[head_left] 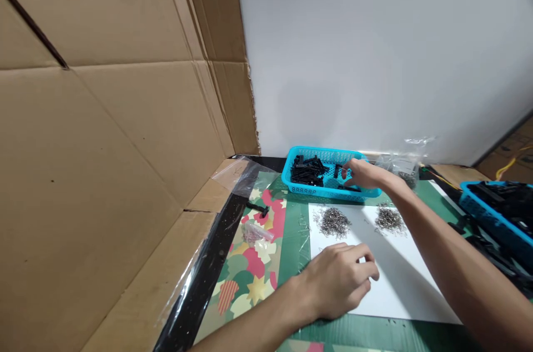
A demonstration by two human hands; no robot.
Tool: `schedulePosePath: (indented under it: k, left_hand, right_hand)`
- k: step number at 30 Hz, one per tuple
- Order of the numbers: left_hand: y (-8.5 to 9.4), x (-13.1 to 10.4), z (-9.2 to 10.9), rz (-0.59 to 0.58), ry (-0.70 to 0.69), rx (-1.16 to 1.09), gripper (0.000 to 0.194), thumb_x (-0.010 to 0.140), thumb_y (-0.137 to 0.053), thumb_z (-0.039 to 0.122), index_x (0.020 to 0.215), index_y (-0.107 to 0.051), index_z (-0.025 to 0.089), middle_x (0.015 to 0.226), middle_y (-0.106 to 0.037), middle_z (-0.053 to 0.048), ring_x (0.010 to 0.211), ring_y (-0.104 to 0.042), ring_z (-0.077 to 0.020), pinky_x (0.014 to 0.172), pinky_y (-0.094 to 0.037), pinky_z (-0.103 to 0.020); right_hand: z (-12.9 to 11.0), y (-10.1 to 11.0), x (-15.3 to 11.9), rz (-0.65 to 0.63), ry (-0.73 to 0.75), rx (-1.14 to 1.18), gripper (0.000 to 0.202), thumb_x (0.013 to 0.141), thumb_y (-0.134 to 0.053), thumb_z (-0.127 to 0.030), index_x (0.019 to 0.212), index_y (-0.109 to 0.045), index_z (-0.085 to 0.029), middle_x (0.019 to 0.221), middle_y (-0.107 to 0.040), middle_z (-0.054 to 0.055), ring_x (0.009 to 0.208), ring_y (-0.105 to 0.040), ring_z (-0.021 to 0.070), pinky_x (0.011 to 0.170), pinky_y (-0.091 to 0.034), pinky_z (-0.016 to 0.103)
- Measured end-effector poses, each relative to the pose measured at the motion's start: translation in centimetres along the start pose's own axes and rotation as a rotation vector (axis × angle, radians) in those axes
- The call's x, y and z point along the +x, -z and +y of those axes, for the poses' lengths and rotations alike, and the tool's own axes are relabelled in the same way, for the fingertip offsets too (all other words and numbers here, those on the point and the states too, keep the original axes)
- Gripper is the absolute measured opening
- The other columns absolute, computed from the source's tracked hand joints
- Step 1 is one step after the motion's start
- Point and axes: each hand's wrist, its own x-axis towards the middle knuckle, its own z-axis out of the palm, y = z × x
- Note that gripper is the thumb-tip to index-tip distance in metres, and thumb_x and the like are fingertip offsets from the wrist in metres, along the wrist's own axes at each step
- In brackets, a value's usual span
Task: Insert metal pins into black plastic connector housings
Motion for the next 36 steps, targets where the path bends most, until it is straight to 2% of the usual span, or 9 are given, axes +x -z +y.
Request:
schedulePosePath:
  k: [9,14,19,20,24,27,30,33,36]
  left_hand:
    - [0.3,0.0,0.2,-0.028,0.029,-0.002,0.013,0.1,-0.062,0.019,0.109,-0.071,0.017,0.12,-0.072,-0.006,0.094,-0.072,-0.0197,0.089,-0.056,-0.034]
    - [0.4,-0.2,0.4,0.039,0.065,-0.032,0.015,0.099,-0.06,0.019,0.11,-0.071,0.018,0.119,-0.072,-0.005,0.094,-0.073,-0.0206,0.089,-0.058,-0.035]
    - [1.1,0.1,0.8,0.374,0.281,-0.294,0.046,0.1,-0.049,0.015,0.145,-0.054,0.027,0.13,-0.064,-0.008,0.087,-0.068,-0.018,0.081,-0.058,-0.035]
    - [1.3,0.3,0.7,0.48,0.337,-0.38,0.045,0.103,-0.048,0.019,0.147,-0.051,0.027,0.129,-0.063,-0.009,0.083,-0.066,-0.0166,0.081,-0.057,-0.035]
    - [2.1,1.0,0.4,0.792,0.547,-0.814,0.044,0.109,-0.048,0.043,0.149,-0.041,0.027,0.124,-0.059,-0.009,0.076,-0.057,-0.0131,0.069,-0.052,-0.029]
    - [2.3,1.4,0.3,0.613,0.532,-1.118,0.056,0.106,-0.047,0.061,0.147,-0.047,0.024,0.115,-0.062,-0.008,0.071,-0.057,-0.0125,0.051,-0.041,-0.022]
    - [2.1,1.5,0.3,0.406,0.521,-1.265,0.064,0.103,-0.045,0.071,0.121,-0.065,0.014,0.092,-0.065,-0.007,0.062,-0.055,-0.0106,0.046,-0.035,-0.02]
    - [2.0,1.6,0.0,0.407,0.569,-1.291,0.058,0.102,-0.051,0.069,0.113,-0.066,0.014,0.079,-0.061,-0.001,0.054,-0.047,-0.0065,0.044,-0.029,-0.017]
    - [2.3,1.8,-0.8,0.446,0.569,-1.288,0.045,0.1,-0.062,0.062,0.112,-0.065,0.018,0.079,-0.06,0.002,0.051,-0.045,-0.005,0.042,-0.028,-0.015]
  right_hand:
    - [-1.6,-0.8,1.8,0.033,-0.076,-0.099,0.035,0.103,-0.067,-0.038,0.132,-0.065,-0.019,0.134,-0.067,0.01,0.112,-0.069,0.0242,0.095,-0.061,0.046]
    - [-2.7,-0.4,1.4,0.135,-0.089,-0.059,0.012,0.094,-0.076,-0.022,0.105,-0.078,-0.017,0.099,-0.073,0.009,0.088,-0.068,0.0201,0.078,-0.054,0.034]
    - [-1.9,2.4,-3.5,0.226,0.021,0.125,0.026,0.097,-0.068,-0.041,0.103,-0.083,-0.021,0.062,-0.051,-0.002,0.056,-0.043,0.0117,0.055,-0.033,0.029]
    - [-1.5,2.9,-4.9,0.213,0.11,0.311,0.031,0.092,-0.072,-0.047,0.098,-0.083,-0.019,0.056,-0.044,-0.004,0.053,-0.036,0.011,0.052,-0.028,0.029]
    - [0.3,3.3,-10.3,-0.055,0.232,0.806,0.037,0.071,-0.088,-0.056,0.078,-0.083,-0.021,0.053,-0.049,-0.003,0.053,-0.035,0.0119,0.052,-0.029,0.03]
    - [1.2,1.4,-12.6,-0.198,0.242,0.944,0.032,0.067,-0.093,-0.051,0.069,-0.083,-0.021,0.05,-0.053,-0.002,0.051,-0.038,0.0119,0.052,-0.031,0.03]
    - [1.4,-1.0,-13.3,-0.171,0.274,1.081,0.032,0.066,-0.095,-0.049,0.068,-0.083,-0.019,0.057,-0.063,0.002,0.055,-0.047,0.0136,0.055,-0.035,0.03]
    - [1.4,-2.4,-13.3,-0.144,0.241,1.076,0.032,0.069,-0.093,-0.048,0.073,-0.084,-0.017,0.061,-0.067,0.003,0.057,-0.047,0.0131,0.055,-0.036,0.03]
    - [1.6,-2.8,-13.2,-0.036,0.177,0.982,0.034,0.076,-0.089,-0.049,0.086,-0.085,-0.017,0.057,-0.054,-0.003,0.054,-0.037,0.0104,0.053,-0.029,0.027]
